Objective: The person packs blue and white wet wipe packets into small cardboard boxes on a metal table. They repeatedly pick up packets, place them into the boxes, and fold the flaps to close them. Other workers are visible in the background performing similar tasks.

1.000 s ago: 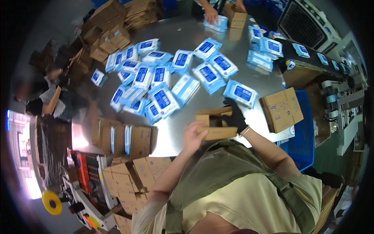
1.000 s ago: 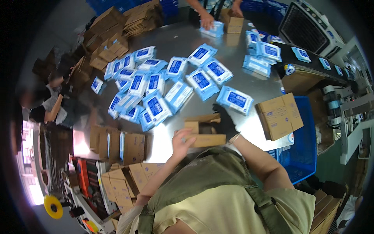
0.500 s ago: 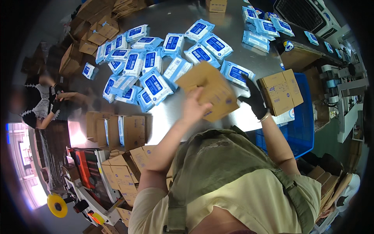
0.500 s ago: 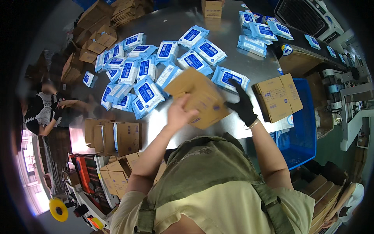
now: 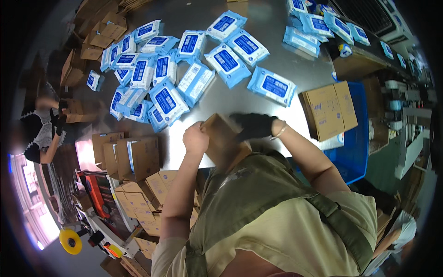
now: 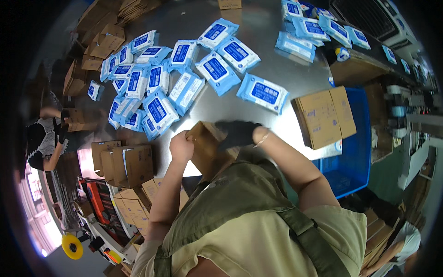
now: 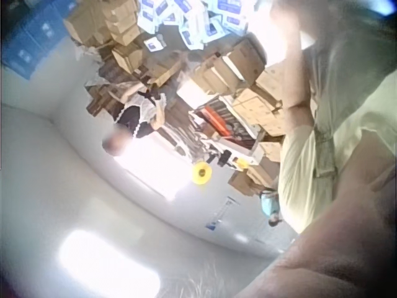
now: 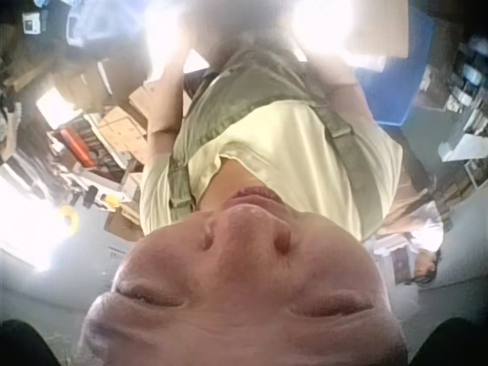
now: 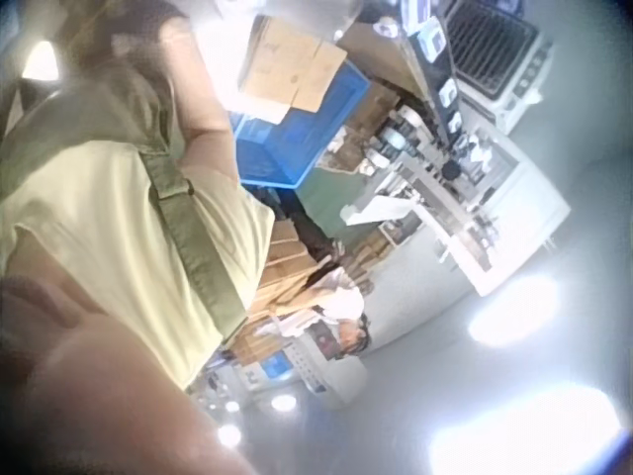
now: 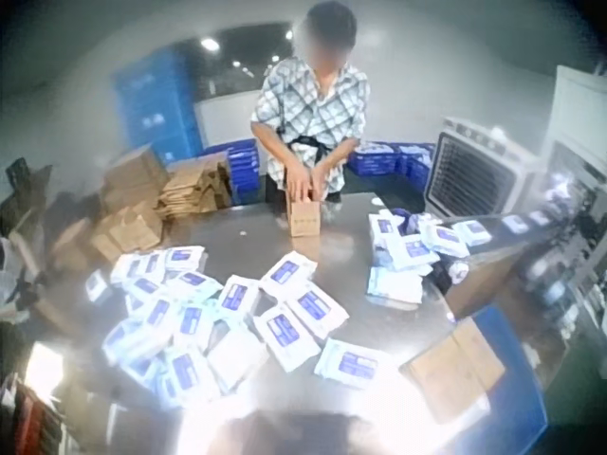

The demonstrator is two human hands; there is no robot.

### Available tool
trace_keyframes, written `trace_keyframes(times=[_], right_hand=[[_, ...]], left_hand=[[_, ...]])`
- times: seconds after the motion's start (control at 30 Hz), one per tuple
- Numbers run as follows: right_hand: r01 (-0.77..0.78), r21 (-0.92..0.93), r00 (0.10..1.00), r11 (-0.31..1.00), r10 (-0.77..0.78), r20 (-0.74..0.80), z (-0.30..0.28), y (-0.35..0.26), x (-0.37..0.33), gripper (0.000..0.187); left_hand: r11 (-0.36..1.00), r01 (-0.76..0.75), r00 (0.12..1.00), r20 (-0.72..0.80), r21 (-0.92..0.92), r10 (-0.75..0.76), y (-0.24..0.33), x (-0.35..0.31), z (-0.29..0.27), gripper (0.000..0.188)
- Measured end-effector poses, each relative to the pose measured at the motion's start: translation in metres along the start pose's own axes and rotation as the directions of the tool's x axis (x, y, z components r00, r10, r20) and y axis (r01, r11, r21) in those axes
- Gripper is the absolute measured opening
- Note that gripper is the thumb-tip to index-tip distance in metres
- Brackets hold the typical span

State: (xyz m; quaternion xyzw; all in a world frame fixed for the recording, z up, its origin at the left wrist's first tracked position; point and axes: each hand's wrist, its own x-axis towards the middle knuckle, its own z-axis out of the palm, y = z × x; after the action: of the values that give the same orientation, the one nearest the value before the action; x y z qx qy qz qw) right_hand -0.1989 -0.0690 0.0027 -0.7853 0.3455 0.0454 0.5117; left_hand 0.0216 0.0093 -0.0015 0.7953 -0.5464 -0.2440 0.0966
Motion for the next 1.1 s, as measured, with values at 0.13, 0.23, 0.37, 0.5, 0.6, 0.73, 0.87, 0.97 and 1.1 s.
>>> trace_keyframes(times=[0.13,0.23,0.37,0.5,0.6,0.73,0.87,0.97,1.1], right_hand=[[-0.517,-0.542,0.796,0.663,0.139,-0.589,-0.061,0.076,0.008,0.098],[-0.518,-0.388,0.804,0.762,0.278,-0.525,-0.083,0.118,0.027,0.094],[-0.316,-0.195,0.739,0.928,0.112,-0.664,-0.147,0.087,0.046,0.09],[-0.494,-0.407,0.561,0.768,-0.076,-0.824,-0.174,0.099,0.146,0.084],[-0.651,-0.463,0.622,0.601,0.072,-0.78,-0.166,0.077,0.172,0.079],[-0.601,-0.445,0.605,0.664,0.013,-0.796,-0.128,0.097,0.136,0.074],[-0.597,-0.41,0.623,0.689,0.077,-0.778,-0.044,0.106,0.032,0.077],[-0.539,-0.395,0.637,0.744,0.053,-0.769,0.007,0.092,-0.042,0.076],[-0.449,-0.281,0.676,0.848,0.117,-0.727,-0.008,0.102,-0.053,0.079]], left_hand=[[0.996,0.087,0.996,-0.004,0.021,-0.087,0.005,-0.006,-0.001,0.022],[0.992,0.126,0.992,0.02,0.018,-0.126,0.011,-0.004,-0.006,0.022],[0.981,0.187,0.982,0.004,-0.056,-0.187,0.003,-0.009,-0.002,0.021],[0.991,0.132,0.99,-0.052,-0.009,-0.132,0.004,-0.004,0.002,0.019],[0.992,0.12,0.99,-0.073,-0.041,-0.122,-0.002,-0.008,0.006,0.019],[0.997,0.075,0.993,-0.094,-0.021,-0.077,-0.004,-0.002,0.007,0.018],[0.999,0.052,0.998,-0.031,-0.015,-0.053,-0.007,-0.004,0.006,0.024],[0.997,0.045,0.997,-0.055,-0.067,-0.049,0.001,-0.006,0.004,0.023],[0.987,-0.157,0.973,-0.181,-0.044,0.147,-0.002,-0.009,0.01,0.02]])
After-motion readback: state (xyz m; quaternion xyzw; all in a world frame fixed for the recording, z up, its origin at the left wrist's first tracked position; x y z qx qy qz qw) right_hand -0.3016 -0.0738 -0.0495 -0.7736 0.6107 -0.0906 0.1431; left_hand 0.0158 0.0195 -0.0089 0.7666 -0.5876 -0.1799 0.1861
